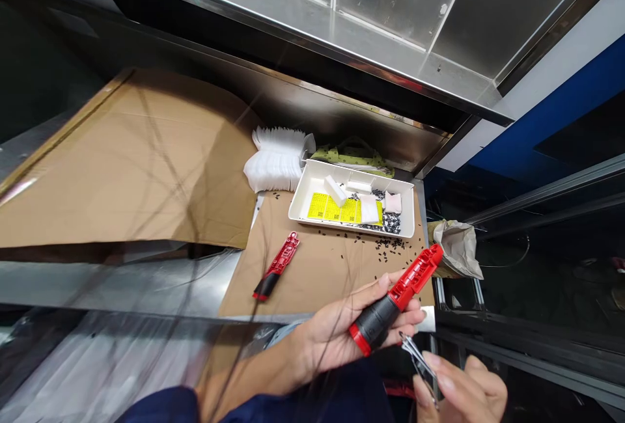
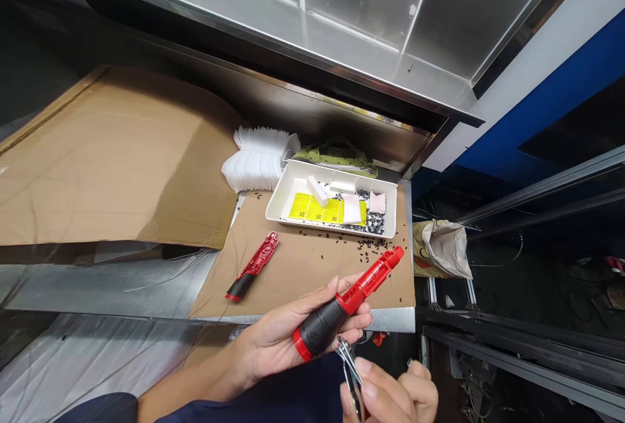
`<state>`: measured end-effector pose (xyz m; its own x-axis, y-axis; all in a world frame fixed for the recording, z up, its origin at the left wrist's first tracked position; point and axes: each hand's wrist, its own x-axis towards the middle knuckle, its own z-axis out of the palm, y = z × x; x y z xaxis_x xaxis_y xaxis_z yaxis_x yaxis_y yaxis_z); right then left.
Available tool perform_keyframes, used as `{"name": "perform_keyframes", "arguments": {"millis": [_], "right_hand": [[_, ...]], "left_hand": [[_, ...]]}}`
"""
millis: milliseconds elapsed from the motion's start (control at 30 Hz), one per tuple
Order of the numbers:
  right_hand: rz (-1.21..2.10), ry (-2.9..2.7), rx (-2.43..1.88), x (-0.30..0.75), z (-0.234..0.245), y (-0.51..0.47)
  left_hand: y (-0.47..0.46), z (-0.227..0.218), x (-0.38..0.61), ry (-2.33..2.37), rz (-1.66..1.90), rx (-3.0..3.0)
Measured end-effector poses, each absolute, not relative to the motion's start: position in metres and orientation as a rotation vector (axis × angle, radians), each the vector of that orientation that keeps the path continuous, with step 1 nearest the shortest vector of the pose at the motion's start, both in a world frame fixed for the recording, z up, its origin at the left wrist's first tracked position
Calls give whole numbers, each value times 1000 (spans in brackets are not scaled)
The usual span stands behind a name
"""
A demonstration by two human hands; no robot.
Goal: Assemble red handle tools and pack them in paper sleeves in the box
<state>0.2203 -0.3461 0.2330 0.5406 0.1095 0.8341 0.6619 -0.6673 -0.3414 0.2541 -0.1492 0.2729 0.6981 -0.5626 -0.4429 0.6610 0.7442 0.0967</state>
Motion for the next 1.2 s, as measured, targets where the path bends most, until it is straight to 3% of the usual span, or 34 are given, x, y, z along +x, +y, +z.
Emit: {"name": "perform_keyframes", "arguments": {"millis": [300, 1000, 1200], "right_hand": [[-912, -369, -2071, 213, 253, -303], [-924, -358, -2104, 216, 259, -301], [-980, -449, -2141, 214, 241, -317]], "left_hand": [[-151, 274, 252, 352, -585, 283], [-151, 275, 253, 341, -562, 344], [-153, 271, 254, 358, -582, 272]]}}
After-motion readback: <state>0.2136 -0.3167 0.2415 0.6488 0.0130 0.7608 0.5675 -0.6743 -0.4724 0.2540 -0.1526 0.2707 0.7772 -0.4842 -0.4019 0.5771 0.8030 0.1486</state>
